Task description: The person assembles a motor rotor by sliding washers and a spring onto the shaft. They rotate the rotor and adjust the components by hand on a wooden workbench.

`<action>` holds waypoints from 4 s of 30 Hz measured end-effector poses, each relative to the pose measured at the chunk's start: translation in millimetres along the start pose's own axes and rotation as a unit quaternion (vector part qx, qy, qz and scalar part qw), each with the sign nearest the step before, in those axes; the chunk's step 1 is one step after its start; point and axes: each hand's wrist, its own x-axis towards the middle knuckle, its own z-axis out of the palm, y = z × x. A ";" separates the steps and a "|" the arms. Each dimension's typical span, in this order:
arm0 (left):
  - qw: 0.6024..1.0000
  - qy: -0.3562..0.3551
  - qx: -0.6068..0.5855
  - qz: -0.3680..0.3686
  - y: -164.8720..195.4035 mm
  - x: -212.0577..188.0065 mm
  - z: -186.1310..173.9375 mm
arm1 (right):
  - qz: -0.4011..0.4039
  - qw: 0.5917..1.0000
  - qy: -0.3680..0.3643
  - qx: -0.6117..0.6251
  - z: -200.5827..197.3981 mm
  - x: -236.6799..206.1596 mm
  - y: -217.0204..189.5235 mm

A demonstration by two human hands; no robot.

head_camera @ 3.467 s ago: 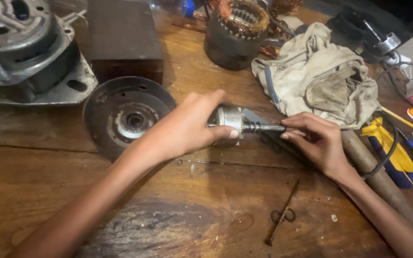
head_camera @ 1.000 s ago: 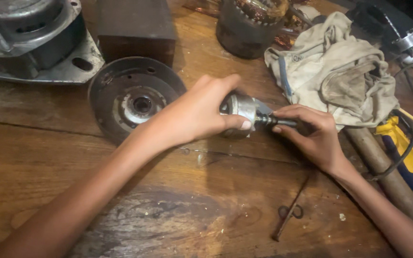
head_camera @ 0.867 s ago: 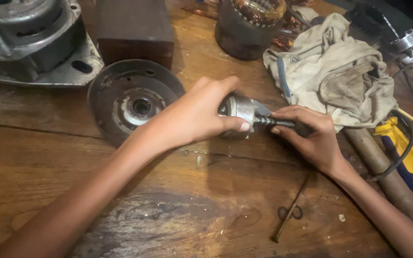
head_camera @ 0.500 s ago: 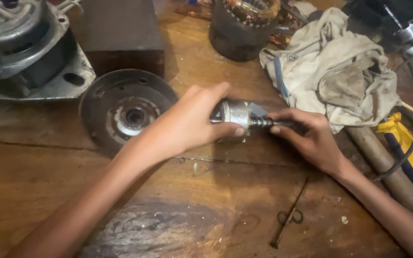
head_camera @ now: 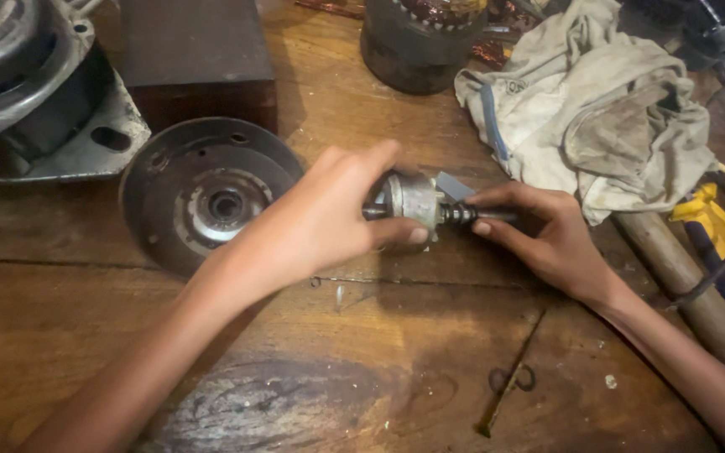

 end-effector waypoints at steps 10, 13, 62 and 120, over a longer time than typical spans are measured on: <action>0.999 0.019 0.003 0.038 -0.2 -3.0 -1.4 | -0.028 0.999 -0.003 0.024 -2.1 -2.3 0.4; 1.000 0.011 0.002 -0.002 1.2 -4.9 -2.7 | -0.043 0.999 0.000 -0.002 -1.6 -1.9 -0.8; 0.997 0.006 0.060 -0.040 6.6 -4.9 -11.0 | 0.174 0.890 -0.338 -0.252 -23.6 -98.9 -64.8; 0.999 0.015 0.051 -0.010 2.0 -2.7 -8.7 | 0.064 0.987 0.016 0.149 -28.2 -14.6 34.0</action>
